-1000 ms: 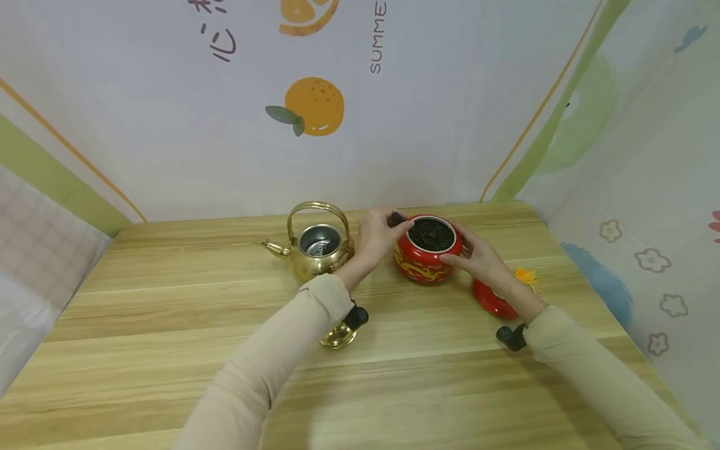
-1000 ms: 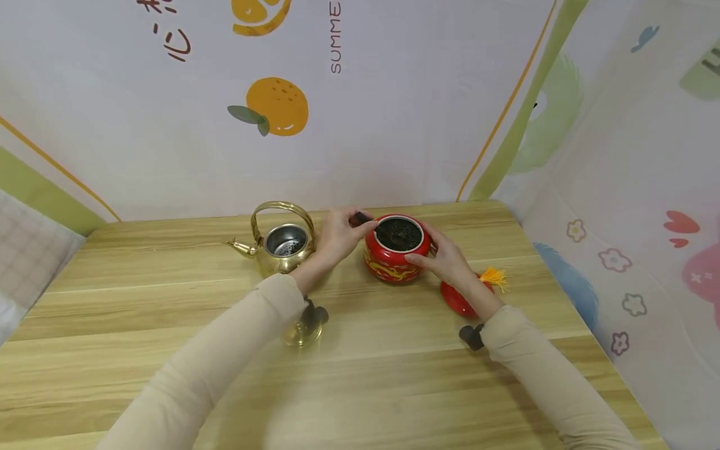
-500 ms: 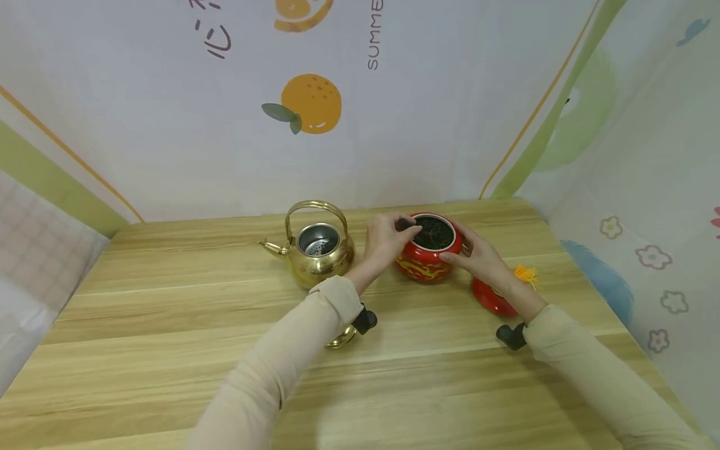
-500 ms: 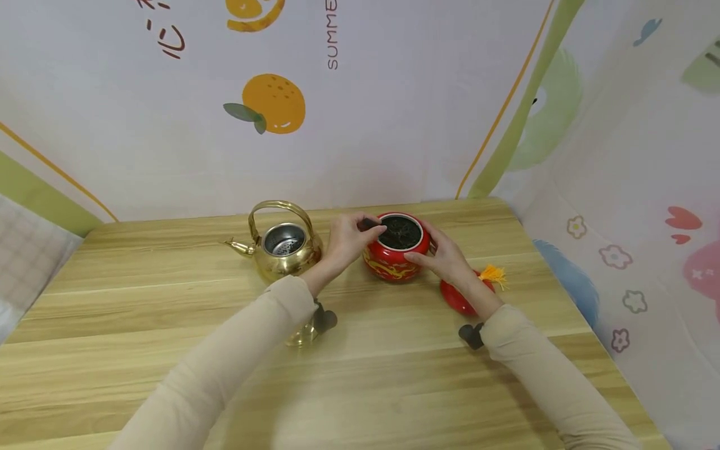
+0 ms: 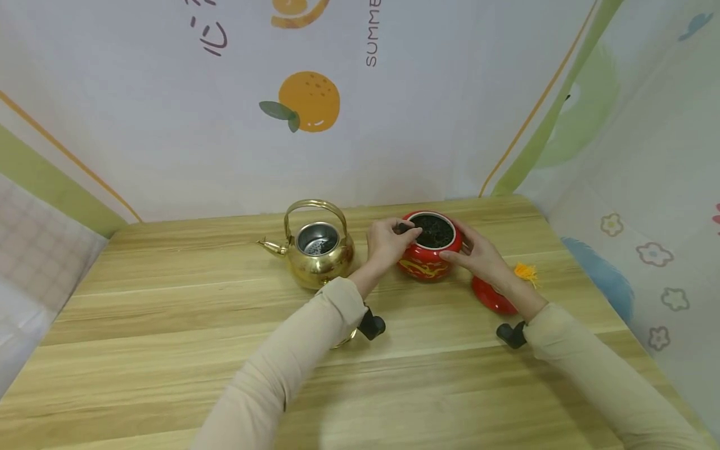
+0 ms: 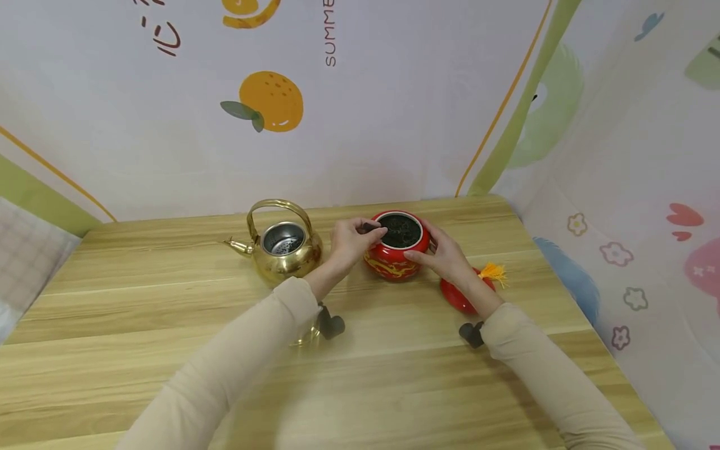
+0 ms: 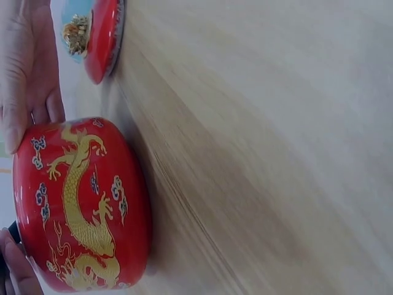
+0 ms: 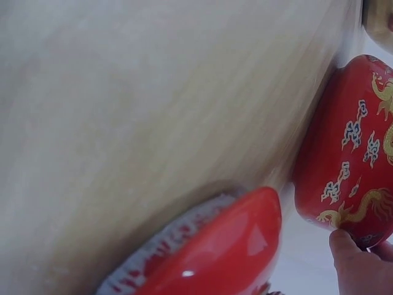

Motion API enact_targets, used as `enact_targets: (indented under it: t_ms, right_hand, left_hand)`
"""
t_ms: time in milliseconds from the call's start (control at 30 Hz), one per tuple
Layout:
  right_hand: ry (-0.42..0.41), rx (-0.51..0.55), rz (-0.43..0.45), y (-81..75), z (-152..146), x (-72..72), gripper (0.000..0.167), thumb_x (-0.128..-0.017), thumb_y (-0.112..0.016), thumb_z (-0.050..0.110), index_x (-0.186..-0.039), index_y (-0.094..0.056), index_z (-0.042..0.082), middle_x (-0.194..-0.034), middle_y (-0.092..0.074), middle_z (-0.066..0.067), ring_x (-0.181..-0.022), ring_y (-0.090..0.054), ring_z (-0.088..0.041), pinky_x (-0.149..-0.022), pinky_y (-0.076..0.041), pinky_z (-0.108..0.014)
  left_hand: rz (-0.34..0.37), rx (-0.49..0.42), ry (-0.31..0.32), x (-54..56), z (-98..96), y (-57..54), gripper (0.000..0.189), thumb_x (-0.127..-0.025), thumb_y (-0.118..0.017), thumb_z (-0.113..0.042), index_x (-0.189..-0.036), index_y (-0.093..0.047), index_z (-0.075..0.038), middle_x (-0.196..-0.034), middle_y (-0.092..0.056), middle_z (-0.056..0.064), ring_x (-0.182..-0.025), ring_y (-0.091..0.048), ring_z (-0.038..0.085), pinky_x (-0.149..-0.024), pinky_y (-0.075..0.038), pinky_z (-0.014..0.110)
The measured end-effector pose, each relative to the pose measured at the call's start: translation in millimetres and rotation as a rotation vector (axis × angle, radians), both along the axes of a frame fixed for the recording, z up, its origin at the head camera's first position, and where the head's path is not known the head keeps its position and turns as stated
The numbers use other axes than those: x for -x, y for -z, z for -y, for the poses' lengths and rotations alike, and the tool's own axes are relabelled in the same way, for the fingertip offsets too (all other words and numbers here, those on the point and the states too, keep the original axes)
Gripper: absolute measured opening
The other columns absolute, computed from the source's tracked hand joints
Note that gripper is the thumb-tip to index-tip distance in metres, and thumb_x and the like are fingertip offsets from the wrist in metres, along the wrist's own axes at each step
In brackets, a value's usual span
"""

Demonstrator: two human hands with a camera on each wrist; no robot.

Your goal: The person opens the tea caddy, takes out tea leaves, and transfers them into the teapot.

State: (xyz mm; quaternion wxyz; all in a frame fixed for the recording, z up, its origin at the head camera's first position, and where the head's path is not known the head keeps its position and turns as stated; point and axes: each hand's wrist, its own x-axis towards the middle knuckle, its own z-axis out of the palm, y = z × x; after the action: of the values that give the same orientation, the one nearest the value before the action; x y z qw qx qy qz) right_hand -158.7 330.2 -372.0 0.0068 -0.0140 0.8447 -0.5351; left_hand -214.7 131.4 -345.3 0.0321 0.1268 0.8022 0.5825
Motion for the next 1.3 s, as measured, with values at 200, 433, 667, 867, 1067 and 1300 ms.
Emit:
enact_targets:
  t_ms: [200,433,667,867,1067,1300]
  right_hand:
    - [0.000,0.001,-0.004,-0.1,0.8,0.1,0.080,-0.088,-0.067,0.019,-0.149,-0.019,0.003,-0.153,-0.023,-0.018,-0.140,-0.024,-0.033,-0.109,-0.030,-0.042]
    - [-0.004,0.029,0.001,-5.9,4.3,-3.2,0.077,-0.089,-0.065,0.013,-0.149,-0.018,0.002,-0.153,-0.022,-0.018,-0.141,-0.022,-0.033,-0.110,-0.029,-0.043]
    - [-0.004,0.020,-0.010,-2.2,2.5,-1.9,0.077,-0.089,-0.065,0.014,-0.150,-0.019,0.003,-0.154,-0.022,-0.017,-0.141,-0.022,-0.032,-0.111,-0.029,-0.042]
    - [-0.001,0.009,-0.010,-2.2,1.8,-1.9,0.077,-0.089,-0.065,0.015,-0.150,-0.018,0.004,-0.154,-0.022,-0.017,-0.141,-0.022,-0.032,-0.110,-0.030,-0.042]
    - [0.001,0.020,-0.001,-1.6,1.6,-1.2,0.077,-0.089,-0.065,0.014,-0.150,-0.018,0.004,-0.154,-0.022,-0.017,-0.141,-0.023,-0.032,-0.109,-0.030,-0.041]
    - [0.000,0.020,-0.007,-1.5,1.9,-0.5,0.078,-0.089,-0.065,0.014,-0.150,-0.018,0.003,-0.154,-0.022,-0.017,-0.141,-0.023,-0.032,-0.109,-0.030,-0.041]
  left_hand:
    - [0.068,-0.046,-0.034,-2.0,-0.4,-0.5,0.015,-0.081,-0.075,-0.020,-0.089,-0.075,-0.007,-0.072,-0.072,0.008,-0.058,-0.065,0.009,-0.050,-0.046,0.015]
    - [0.117,-0.103,-0.056,-3.4,-1.2,-0.5,0.014,-0.080,-0.076,-0.017,-0.088,-0.075,-0.005,-0.073,-0.072,0.011,-0.053,-0.060,0.003,-0.051,-0.048,0.014]
    - [0.130,-0.114,-0.063,-4.5,0.8,0.7,0.015,-0.080,-0.076,-0.018,-0.088,-0.075,-0.005,-0.073,-0.072,0.012,-0.053,-0.060,0.004,-0.048,-0.045,0.015]
    - [0.193,-0.173,-0.071,-5.1,3.5,0.7,0.015,-0.080,-0.076,-0.017,-0.089,-0.075,-0.005,-0.074,-0.072,0.012,-0.053,-0.061,0.004,-0.049,-0.048,0.017]
    - [0.254,-0.224,-0.081,-5.6,4.8,1.7,0.016,-0.081,-0.075,-0.015,-0.092,-0.073,-0.003,-0.075,-0.071,0.012,-0.053,-0.060,0.004,-0.058,-0.055,0.025]
    - [0.313,-0.314,-0.087,-5.8,6.2,0.8,0.016,-0.082,-0.073,-0.011,-0.094,-0.072,0.000,-0.083,-0.071,0.014,-0.057,-0.061,0.003,-0.063,-0.057,0.022]
